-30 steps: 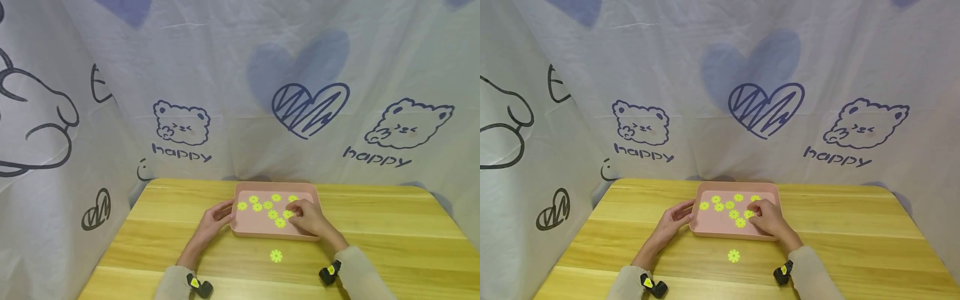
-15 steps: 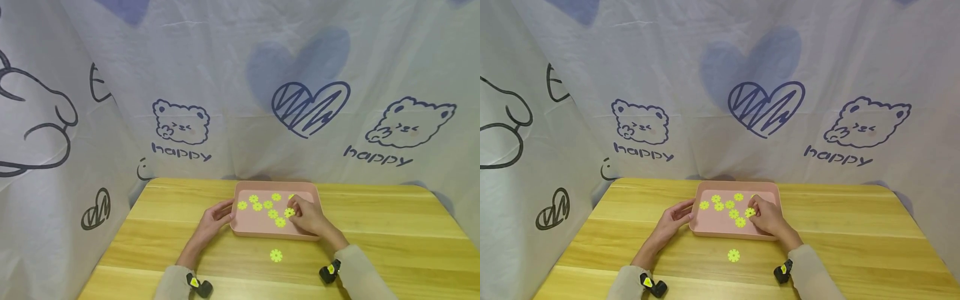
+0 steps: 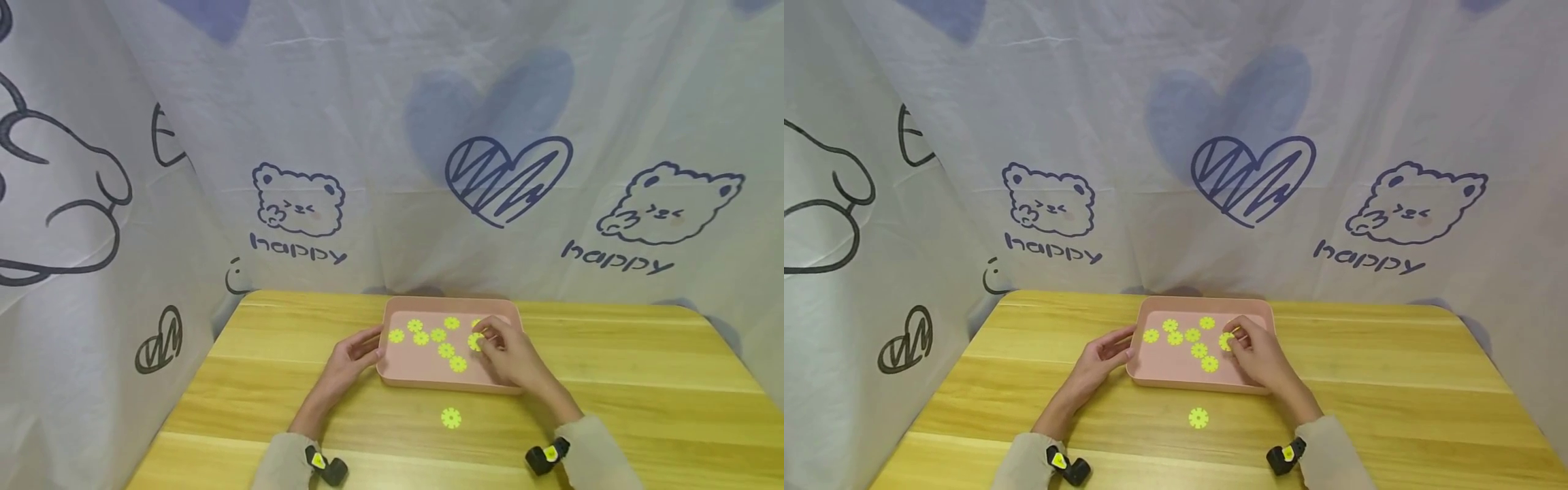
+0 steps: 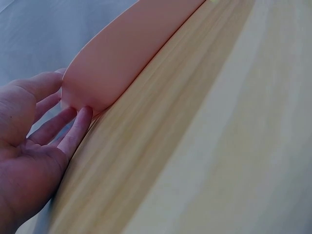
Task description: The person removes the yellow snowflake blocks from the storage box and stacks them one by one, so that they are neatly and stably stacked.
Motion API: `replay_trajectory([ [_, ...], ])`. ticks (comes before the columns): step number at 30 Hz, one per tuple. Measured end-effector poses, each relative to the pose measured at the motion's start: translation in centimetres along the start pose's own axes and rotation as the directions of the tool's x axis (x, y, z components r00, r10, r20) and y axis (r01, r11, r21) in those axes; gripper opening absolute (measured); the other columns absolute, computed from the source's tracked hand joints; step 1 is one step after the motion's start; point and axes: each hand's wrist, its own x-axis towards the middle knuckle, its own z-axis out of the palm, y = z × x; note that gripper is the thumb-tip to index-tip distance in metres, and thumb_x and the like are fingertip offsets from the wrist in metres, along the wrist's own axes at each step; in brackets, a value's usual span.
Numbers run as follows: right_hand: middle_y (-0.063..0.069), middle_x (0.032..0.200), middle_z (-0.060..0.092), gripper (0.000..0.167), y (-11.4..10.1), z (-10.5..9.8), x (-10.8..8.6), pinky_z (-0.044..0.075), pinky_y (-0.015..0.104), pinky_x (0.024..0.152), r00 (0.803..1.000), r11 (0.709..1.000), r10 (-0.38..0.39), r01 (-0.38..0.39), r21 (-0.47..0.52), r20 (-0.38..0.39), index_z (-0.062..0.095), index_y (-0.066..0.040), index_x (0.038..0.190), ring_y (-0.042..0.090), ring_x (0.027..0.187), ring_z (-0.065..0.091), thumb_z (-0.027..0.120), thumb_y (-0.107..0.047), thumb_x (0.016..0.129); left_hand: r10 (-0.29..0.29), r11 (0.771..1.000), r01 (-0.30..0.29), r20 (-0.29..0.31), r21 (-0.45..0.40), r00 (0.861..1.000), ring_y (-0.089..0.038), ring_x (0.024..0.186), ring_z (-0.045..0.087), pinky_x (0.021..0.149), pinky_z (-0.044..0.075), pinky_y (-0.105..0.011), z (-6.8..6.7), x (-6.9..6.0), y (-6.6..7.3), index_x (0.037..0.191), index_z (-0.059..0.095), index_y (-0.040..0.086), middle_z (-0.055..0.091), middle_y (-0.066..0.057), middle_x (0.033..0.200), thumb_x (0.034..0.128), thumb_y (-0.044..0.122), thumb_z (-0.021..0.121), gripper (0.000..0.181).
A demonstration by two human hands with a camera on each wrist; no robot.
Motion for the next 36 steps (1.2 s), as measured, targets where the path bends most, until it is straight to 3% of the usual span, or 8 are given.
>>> replay_trajectory([
  [6, 0.006, 0.09, 0.067, 0.02, -0.7, -0.4, -0.9, 0.054, 0.023, 0.064, 0.998, 0.998, 0.043, -0.04, 0.052, -0.054, 0.066, -0.006, 0.116, 0.018, 0.076, 0.062, 0.066, 0.001, 0.098, -0.001, 1.0, 0.001, -0.002, -0.003, 1.0, -0.036, 0.138, 0.05, 0.109, 0.048, -0.039, 0.0, 0.0, 0.1, 0.147, 0.054, 0.002, 0.052, -0.016, 0.151, 0.0999, 0.007, 0.068, 0.049],
  [13, 0.01, 0.099, 0.069, 0.031, -0.9, -0.8, -2.3, 0.057, 0.021, 0.076, 0.992, 0.991, 0.066, -0.053, 0.123, -0.105, 0.07, -0.003, 0.12, 0.02, 0.087, 0.063, 0.069, 0.008, 0.09, -0.017, 1.0, 0.017, -0.002, -0.002, 1.0, -0.037, 0.139, 0.049, 0.11, 0.048, -0.039, 0.1, -0.1, -0.3, 0.147, 0.053, 0.003, 0.051, -0.016, 0.152, 0.1001, 0.007, 0.067, 0.049],
  [25, 0.014, 0.109, 0.07, 0.04, -2.1, -1.7, -4.1, 0.06, 0.023, 0.076, 0.995, 0.981, 0.073, -0.058, 0.184, -0.074, 0.067, -0.002, 0.125, 0.019, 0.09, 0.066, 0.073, 0.009, 0.087, -0.018, 1.0, 0.018, -0.004, 0.008, 1.0, -0.035, 0.139, 0.05, 0.11, 0.047, -0.04, -0.1, 0.0, 0.1, 0.147, 0.055, 0.004, 0.052, -0.015, 0.152, 0.1, 0.01, 0.068, 0.049],
  [36, 0.007, 0.097, 0.067, 0.039, -2.8, -0.9, -6.3, 0.059, 0.023, 0.069, 0.995, 0.98, 0.032, -0.013, 0.2, -0.09, 0.069, -0.003, 0.118, 0.018, 0.087, 0.061, 0.071, 0.014, 0.083, -0.005, 1.0, 0.005, -0.005, 0.001, 1.0, -0.036, 0.138, 0.05, 0.11, 0.047, -0.039, 0.0, 0.1, -0.1, 0.147, 0.054, 0.004, 0.052, -0.015, 0.152, 0.0994, 0.01, 0.069, 0.05],
])
